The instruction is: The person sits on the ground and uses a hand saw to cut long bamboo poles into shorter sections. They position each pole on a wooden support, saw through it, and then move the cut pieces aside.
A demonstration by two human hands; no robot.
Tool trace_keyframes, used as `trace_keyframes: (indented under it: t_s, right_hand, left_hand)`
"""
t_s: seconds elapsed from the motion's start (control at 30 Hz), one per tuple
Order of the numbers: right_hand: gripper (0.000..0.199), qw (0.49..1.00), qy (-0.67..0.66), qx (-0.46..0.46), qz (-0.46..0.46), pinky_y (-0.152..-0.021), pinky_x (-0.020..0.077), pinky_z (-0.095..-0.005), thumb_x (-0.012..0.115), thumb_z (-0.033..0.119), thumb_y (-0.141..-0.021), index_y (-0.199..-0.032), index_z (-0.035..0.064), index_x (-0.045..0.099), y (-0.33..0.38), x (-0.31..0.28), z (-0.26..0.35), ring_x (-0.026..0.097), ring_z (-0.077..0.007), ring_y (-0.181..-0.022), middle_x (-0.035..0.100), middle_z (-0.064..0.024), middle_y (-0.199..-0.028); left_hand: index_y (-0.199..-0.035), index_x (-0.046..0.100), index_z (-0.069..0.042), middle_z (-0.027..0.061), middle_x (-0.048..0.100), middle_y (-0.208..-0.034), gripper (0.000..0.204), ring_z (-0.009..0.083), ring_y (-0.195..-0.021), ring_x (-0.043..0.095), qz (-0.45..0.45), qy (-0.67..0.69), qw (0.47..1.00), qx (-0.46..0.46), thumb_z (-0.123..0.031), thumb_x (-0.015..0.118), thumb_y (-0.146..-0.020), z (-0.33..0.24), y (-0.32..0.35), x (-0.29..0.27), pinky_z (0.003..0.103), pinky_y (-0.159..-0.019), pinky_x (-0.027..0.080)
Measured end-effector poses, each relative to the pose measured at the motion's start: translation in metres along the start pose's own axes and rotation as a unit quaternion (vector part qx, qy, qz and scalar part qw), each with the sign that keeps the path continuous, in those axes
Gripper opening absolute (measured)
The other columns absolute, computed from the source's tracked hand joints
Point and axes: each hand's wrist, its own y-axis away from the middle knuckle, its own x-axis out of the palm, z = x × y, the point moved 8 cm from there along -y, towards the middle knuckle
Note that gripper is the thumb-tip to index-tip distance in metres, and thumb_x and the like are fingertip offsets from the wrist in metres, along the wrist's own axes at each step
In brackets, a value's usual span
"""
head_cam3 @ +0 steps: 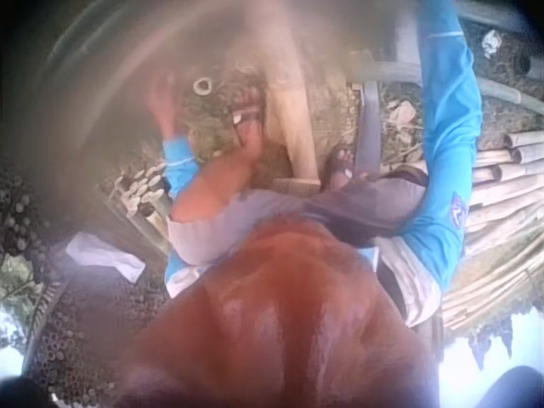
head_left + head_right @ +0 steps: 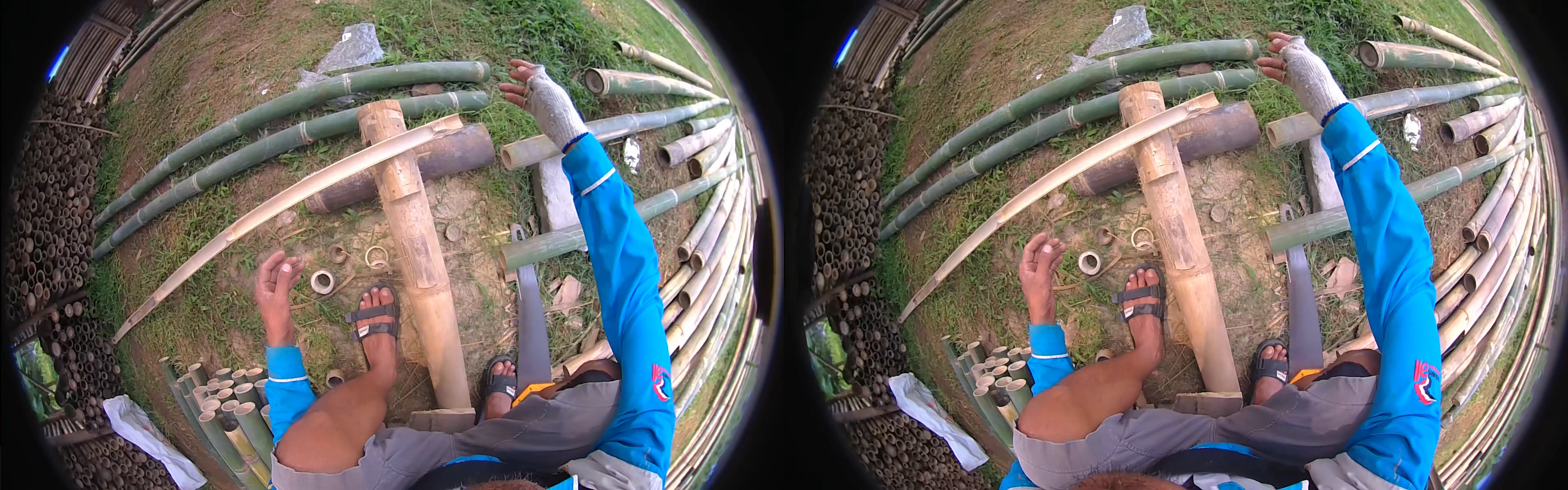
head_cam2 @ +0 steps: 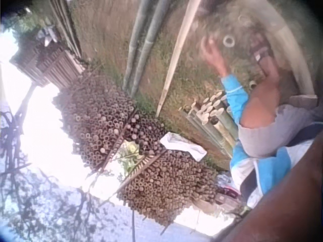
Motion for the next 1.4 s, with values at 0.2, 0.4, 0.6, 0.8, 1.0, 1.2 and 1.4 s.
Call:
trace_keyframes:
  t_s: [0.2,0.4,0.6,0.8,1.0,1.2,1.4]
  right_hand:
    - [0.044,0.884,0.457,0.031,0.090,-0.095,0.0518,-0.0306,0.055,0.027,-0.114,-0.153,0.0067,0.054,0.161,-0.023,-0.026,0.061,-0.0137,-0.104,0.062,-0.0040,-0.114]
    - [0.045,0.875,0.463,0.014,-0.139,-0.095,0.0538,-0.0420,0.068,0.027,-0.104,-0.141,0.0019,0.060,0.275,-0.110,-0.036,0.062,-0.0279,-0.106,0.061,-0.0150,-0.113]
    - [0.073,0.847,0.104,0.171,-0.492,-0.108,0.0510,-0.0471,0.083,0.039,-0.096,-0.152,0.0039,0.052,0.322,-0.288,-0.099,0.055,-0.0349,-0.128,0.052,-0.0208,-0.140]
    - [0.079,0.866,-0.198,0.187,-0.420,-0.104,0.0513,-0.0491,0.090,0.048,-0.089,-0.150,0.0160,0.050,0.305,-0.295,-0.149,0.052,-0.0329,-0.119,0.046,-0.0138,-0.137]
    - [0.057,0.863,-0.108,0.249,-0.426,-0.075,0.0498,-0.0376,0.092,0.045,-0.083,-0.121,0.0122,0.065,0.279,-0.291,-0.120,0.054,-0.0224,-0.095,0.055,-0.0078,-0.107]
    - [0.029,0.879,-0.176,0.226,-0.381,-0.069,0.0471,-0.0348,0.083,0.031,-0.093,-0.112,0.0160,0.066,0.287,-0.264,-0.100,0.055,-0.0195,-0.088,0.059,-0.0073,-0.103]
    - [0.047,0.876,-0.313,0.275,-0.241,-0.075,0.0472,-0.0378,0.079,0.023,-0.097,-0.133,0.0143,0.050,0.299,-0.132,-0.113,0.055,-0.0224,-0.095,0.056,-0.0088,-0.115]
  left_hand:
    - [-0.146,0.059,0.000,0.0139,0.073,-0.129,0.041,0.0230,-0.117,0.072,-0.016,-0.044,0.999,0.000,-0.021,0.064,-0.111,0.026,0.005,0.012,0.037,-0.100,0.056]
    - [-0.144,0.059,0.001,0.0145,0.072,-0.129,0.039,0.0223,-0.114,0.071,0.065,-0.088,0.994,0.023,-0.018,0.063,-0.111,0.030,0.015,0.058,0.036,-0.099,0.056]
    - [-0.138,0.062,0.003,0.0129,0.074,-0.121,0.034,0.0212,-0.110,0.071,0.224,-0.087,0.968,0.072,-0.013,0.066,-0.108,0.004,0.027,0.160,0.036,-0.097,0.056]
    - [-0.132,0.068,0.001,0.0142,0.076,-0.116,0.032,0.0241,-0.108,0.074,0.379,-0.144,0.904,0.138,-0.009,0.070,-0.101,-0.035,0.065,0.263,0.038,-0.094,0.059]
    - [-0.130,0.069,0.000,0.0148,0.074,-0.121,0.032,0.0268,-0.114,0.072,0.429,-0.164,0.875,0.153,-0.007,0.071,-0.098,-0.032,0.093,0.294,0.040,-0.098,0.058]
    - [-0.141,0.064,-0.002,0.0163,0.069,-0.134,0.049,0.0299,-0.124,0.067,0.365,-0.177,0.889,0.214,-0.015,0.078,-0.096,-0.044,0.101,0.282,0.042,-0.100,0.057]
    - [-0.153,0.054,0.000,0.0190,0.066,-0.140,0.082,0.0336,-0.130,0.066,0.361,-0.194,0.902,0.134,-0.032,0.091,-0.087,-0.037,0.079,0.268,0.046,-0.107,0.055]
